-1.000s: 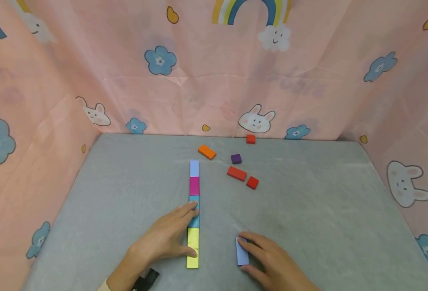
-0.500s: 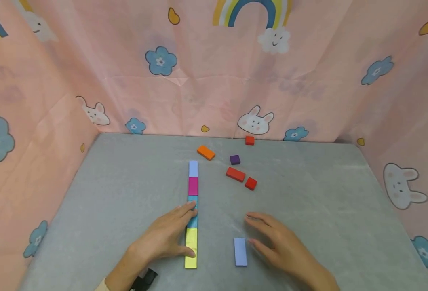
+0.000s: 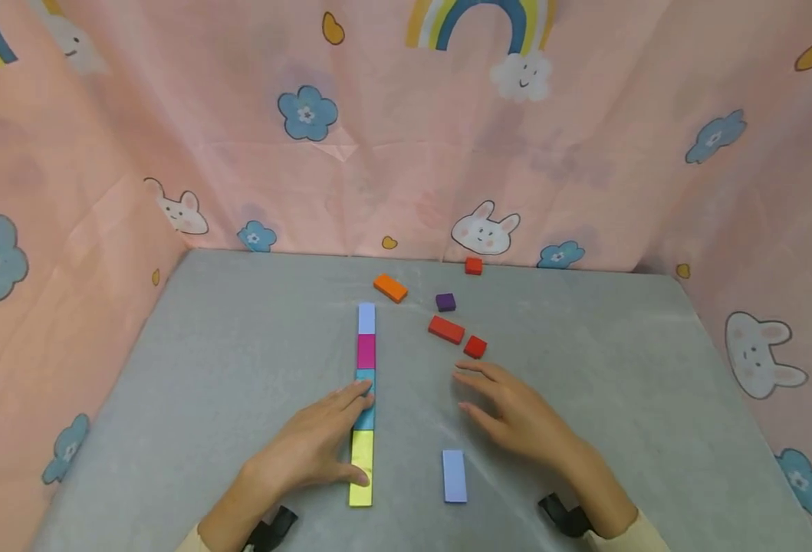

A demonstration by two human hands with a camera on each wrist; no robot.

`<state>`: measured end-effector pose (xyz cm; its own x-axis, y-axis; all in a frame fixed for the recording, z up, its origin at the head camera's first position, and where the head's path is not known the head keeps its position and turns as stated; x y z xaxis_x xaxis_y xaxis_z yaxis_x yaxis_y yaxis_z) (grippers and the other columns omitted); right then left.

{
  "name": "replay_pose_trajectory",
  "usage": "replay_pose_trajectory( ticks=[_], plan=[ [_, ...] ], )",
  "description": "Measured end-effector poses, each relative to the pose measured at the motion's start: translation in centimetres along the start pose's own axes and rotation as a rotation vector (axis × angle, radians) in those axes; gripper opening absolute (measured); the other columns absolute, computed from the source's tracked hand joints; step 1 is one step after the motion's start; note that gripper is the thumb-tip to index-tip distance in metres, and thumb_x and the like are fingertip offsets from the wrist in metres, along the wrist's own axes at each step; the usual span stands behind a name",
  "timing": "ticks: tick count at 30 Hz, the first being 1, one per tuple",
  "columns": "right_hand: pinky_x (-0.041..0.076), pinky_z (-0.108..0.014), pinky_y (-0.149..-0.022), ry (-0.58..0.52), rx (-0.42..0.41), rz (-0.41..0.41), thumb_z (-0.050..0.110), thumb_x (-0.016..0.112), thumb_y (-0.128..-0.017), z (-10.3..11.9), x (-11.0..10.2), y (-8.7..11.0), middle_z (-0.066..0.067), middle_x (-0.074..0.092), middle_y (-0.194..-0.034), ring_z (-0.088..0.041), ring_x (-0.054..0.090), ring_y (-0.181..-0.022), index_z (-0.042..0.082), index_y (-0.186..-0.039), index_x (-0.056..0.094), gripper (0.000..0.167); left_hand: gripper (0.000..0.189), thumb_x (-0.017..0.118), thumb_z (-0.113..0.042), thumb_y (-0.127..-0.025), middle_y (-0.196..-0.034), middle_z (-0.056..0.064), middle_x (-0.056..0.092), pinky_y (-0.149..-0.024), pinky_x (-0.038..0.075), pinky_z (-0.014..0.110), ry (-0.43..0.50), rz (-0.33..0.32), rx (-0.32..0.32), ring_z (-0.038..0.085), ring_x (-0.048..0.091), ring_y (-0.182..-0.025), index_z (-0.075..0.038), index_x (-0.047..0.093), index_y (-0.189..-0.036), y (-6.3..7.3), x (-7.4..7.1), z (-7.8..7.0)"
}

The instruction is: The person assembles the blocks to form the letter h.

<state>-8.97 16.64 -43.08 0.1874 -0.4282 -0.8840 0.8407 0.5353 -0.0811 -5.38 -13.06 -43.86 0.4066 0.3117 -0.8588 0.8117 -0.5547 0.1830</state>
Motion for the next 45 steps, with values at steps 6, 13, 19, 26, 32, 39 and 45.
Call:
replay_pose_trajectory(
  ticks=[6,13,19,26,32,39,45],
  plan=[
    [0.051,-0.058,-0.116,-0.005,0.023,0.026,0.019,0.077,-0.097,-1.7,0.3,-2.3,-0.013,0.060,-0.153,-0.036,0.058,-0.142,0.006,-0.145,0.064,0.051,0.105,0.096,-0.045,-0.074,-0.173,0.009,0.037,-0.129,0.039,0.050,0.008,0.032,-0.010,0.032,0.038,-0.159,-0.003,0.048,-0.157,-0.2,-0.1,-0.2],
    [0.037,-0.062,-0.127,0.019,0.012,0.029,0.020,0.074,-0.100,-2.5,0.3,-6.3,-0.015,0.061,-0.151,-0.036,0.055,-0.144,0.004,-0.144,0.064,0.048,0.104,0.097,-0.042,-0.074,-0.173,0.009,0.037,-0.128,0.040,0.051,0.014,0.017,-0.022,0.033,0.039,-0.159,-0.002,0.048,-0.157,-0.2,-0.5,-0.1],
    [0.015,-0.064,-0.135,0.083,0.050,0.046,0.022,0.074,-0.100,-2.7,0.7,-8.6,-0.014,0.062,-0.148,-0.034,0.050,-0.149,0.004,-0.140,0.068,0.045,0.106,0.096,-0.045,-0.074,-0.174,0.009,0.035,-0.130,0.038,0.050,0.012,0.023,-0.012,0.032,0.037,-0.160,-0.003,0.047,-0.158,-0.2,-0.5,0.0],
    [0.026,-0.063,-0.132,0.074,0.081,0.111,0.025,0.070,-0.102,-3.0,1.4,-9.1,-0.015,0.056,-0.158,-0.039,0.047,-0.153,0.003,-0.148,0.061,0.052,0.106,0.096,-0.045,-0.074,-0.174,0.007,0.035,-0.128,0.039,0.051,0.024,0.026,-0.021,0.031,0.037,-0.160,-0.003,0.047,-0.158,0.2,-0.1,-0.1],
    [0.043,-0.057,-0.125,0.072,0.116,0.160,0.024,0.067,-0.104,-2.9,1.7,-8.6,-0.013,0.049,-0.165,-0.037,0.049,-0.151,0.005,-0.156,0.051,0.057,0.105,0.095,-0.046,-0.076,-0.174,0.007,0.034,-0.126,0.042,0.052,0.030,0.024,-0.006,0.031,0.037,-0.160,-0.003,0.046,-0.158,0.2,0.2,-0.4],
    [0.036,-0.059,-0.128,0.086,0.109,0.207,0.018,0.065,-0.101,-2.8,2.0,-8.7,-0.012,0.039,-0.171,-0.041,0.041,-0.156,0.005,-0.160,0.044,0.064,0.105,0.096,-0.044,-0.075,-0.174,0.008,0.035,-0.125,0.044,0.052,0.034,0.022,-0.018,0.030,0.037,-0.160,-0.003,0.047,-0.158,0.2,0.0,-0.1],
    [0.040,-0.057,-0.127,0.073,0.095,0.236,0.014,0.066,-0.099,-2.6,1.3,-8.6,-0.016,0.043,-0.168,-0.038,0.044,-0.153,0.004,-0.159,0.045,0.065,0.105,0.096,-0.043,-0.076,-0.174,0.009,0.034,-0.125,0.043,0.053,0.041,0.021,-0.022,0.031,0.036,-0.161,-0.002,0.046,-0.158,0.1,-0.1,-0.1]
  ],
)
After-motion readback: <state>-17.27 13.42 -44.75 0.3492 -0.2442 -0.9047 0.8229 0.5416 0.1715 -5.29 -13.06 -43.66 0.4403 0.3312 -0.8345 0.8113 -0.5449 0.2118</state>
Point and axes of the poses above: each hand's wrist, its own y-axis away from the middle knuckle, its own x-axis out of the palm, z = x × y, the point moved 3 cm from there along -y, towards the middle knuckle
